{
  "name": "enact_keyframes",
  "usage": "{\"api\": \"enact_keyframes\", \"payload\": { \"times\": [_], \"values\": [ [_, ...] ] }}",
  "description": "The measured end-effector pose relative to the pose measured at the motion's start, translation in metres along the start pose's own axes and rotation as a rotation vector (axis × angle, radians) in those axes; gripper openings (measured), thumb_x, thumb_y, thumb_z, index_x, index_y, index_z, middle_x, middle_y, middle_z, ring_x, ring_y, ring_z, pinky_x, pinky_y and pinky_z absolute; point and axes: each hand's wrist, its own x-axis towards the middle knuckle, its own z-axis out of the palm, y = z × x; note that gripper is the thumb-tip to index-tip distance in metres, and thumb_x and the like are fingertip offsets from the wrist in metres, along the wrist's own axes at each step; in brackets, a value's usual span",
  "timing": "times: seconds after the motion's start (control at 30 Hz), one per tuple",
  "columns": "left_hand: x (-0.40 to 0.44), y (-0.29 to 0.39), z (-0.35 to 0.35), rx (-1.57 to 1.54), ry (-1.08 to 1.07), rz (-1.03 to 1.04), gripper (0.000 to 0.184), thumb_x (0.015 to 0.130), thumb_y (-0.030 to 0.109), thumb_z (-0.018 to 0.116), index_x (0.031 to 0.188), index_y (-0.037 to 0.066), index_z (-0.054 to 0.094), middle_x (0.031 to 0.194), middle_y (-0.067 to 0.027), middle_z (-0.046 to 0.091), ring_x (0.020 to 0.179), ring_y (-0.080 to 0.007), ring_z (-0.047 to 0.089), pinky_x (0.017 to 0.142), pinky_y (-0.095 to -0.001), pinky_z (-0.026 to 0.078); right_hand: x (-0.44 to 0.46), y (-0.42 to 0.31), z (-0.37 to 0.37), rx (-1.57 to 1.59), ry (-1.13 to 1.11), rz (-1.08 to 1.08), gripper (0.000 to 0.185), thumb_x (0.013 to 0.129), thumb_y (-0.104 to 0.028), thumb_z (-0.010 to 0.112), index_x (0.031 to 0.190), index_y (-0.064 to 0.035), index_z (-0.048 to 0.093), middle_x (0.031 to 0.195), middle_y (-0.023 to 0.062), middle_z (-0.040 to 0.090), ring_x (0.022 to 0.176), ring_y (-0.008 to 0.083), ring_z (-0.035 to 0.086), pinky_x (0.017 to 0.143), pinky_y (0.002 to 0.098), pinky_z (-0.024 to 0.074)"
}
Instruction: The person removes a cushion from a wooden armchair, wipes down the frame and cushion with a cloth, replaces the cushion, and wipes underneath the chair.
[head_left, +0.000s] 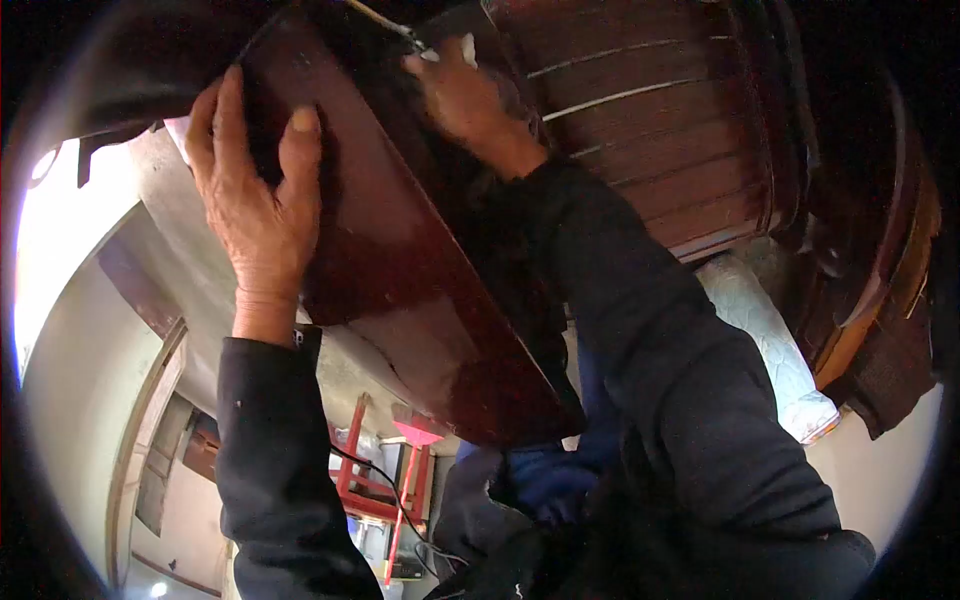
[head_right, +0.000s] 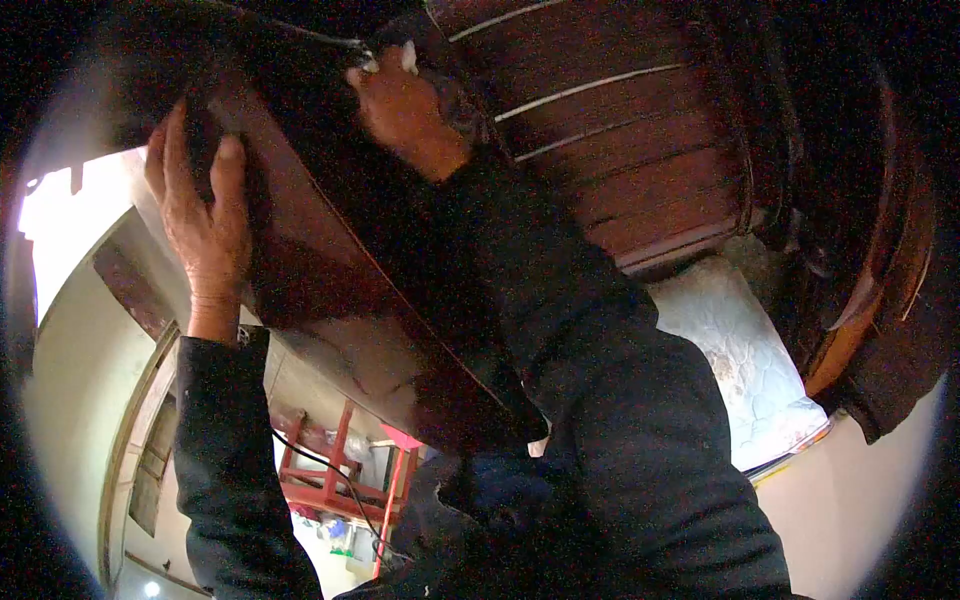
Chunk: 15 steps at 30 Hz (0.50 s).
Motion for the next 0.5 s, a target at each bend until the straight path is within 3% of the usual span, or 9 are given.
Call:
{"api": "enact_keyframes", "payload": {
  "times": [0.07, 0.13, 0.17, 0.23, 0.3, 0.43, 0.5],
  "values": [
    [-0.001, 0.002, 0.000, 0.007, -0.002, -0.016, 0.060, 0.094, 0.043, 0.055, 0.139, 0.006, 0.047, 0.141, -0.0224, 0.042, 0.132, -0.0368, 0.040, 0.110, -0.0431, 0.033, -0.012, 0.002, 0.003, -0.115, 0.021, -0.004, 0.027, 0.082, -0.020, 0.062, 0.107, -0.0114, 0.067, 0.096, 0.0230, 0.062, 0.087, 0.0409, 0.063, 0.074, 0.0522, 0.0555],
    [-0.001, 0.001, 0.002, 0.007, 0.003, -0.002, 0.060, 0.094, 0.043, 0.056, 0.139, 0.006, 0.047, 0.141, -0.0221, 0.041, 0.132, -0.0368, 0.040, 0.110, -0.0431, 0.033, -0.021, 0.008, -0.011, -0.087, -0.225, -0.057, 0.023, 0.085, -0.019, 0.057, 0.101, -0.0077, 0.067, 0.101, 0.0237, 0.063, 0.091, 0.0400, 0.064, 0.072, 0.0520, 0.0557],
    [-0.001, 0.001, 0.001, 0.019, 0.004, 0.002, 0.060, 0.094, 0.043, 0.056, 0.140, 0.006, 0.047, 0.142, -0.0218, 0.041, 0.133, -0.0367, 0.039, 0.110, -0.0431, 0.033, -0.033, 0.009, -0.020, -0.099, -0.219, -0.055, 0.023, 0.085, -0.019, 0.057, 0.101, -0.0077, 0.067, 0.101, 0.0237, 0.063, 0.091, 0.0400, 0.064, 0.072, 0.0520, 0.0557],
    [-0.001, 0.000, 0.003, 0.033, 0.020, 0.001, 0.062, 0.091, 0.045, 0.058, 0.138, 0.006, 0.048, 0.139, -0.0196, 0.043, 0.129, -0.0362, 0.043, 0.107, -0.0426, 0.036, -0.081, 0.018, -0.025, -0.084, -0.431, 0.011, 0.023, 0.080, -0.023, 0.059, 0.097, -0.0084, 0.068, 0.092, 0.0243, 0.062, 0.076, 0.0432, 0.064, 0.066, 0.0515, 0.0522],
    [-0.002, 0.000, 0.004, 0.059, 0.028, -0.009, 0.063, 0.089, 0.047, 0.060, 0.137, 0.006, 0.050, 0.137, -0.0174, 0.045, 0.125, -0.0356, 0.046, 0.104, -0.0420, 0.038, -0.124, 0.017, -0.040, 0.003, -0.535, 0.178, 0.024, 0.075, -0.019, 0.059, 0.094, -0.0084, 0.070, 0.088, 0.0221, 0.065, 0.081, 0.0429, 0.065, 0.070, 0.0511, 0.0529],
    [-0.004, 0.001, 0.004, 0.042, 0.013, -0.022, 0.063, 0.090, 0.047, 0.059, 0.137, 0.007, 0.050, 0.138, -0.0181, 0.043, 0.128, -0.0357, 0.044, 0.105, -0.0420, 0.037, -0.164, 0.015, -0.073, -0.011, -0.730, 0.186, 0.029, 0.074, -0.019, 0.060, 0.098, -0.0101, 0.071, 0.089, 0.0210, 0.068, 0.085, 0.0417, 0.067, 0.074, 0.0504, 0.0532],
    [-0.003, 0.000, 0.006, 0.039, 0.016, -0.015, 0.064, 0.090, 0.048, 0.058, 0.137, 0.006, 0.049, 0.139, -0.0183, 0.042, 0.128, -0.0354, 0.043, 0.106, -0.0417, 0.037, -0.163, 0.016, -0.084, 0.023, -0.866, 0.181, 0.033, 0.073, -0.019, 0.060, 0.102, -0.0098, 0.072, 0.097, 0.0213, 0.068, 0.086, 0.0405, 0.067, 0.074, 0.0489, 0.0537]
  ]
}}
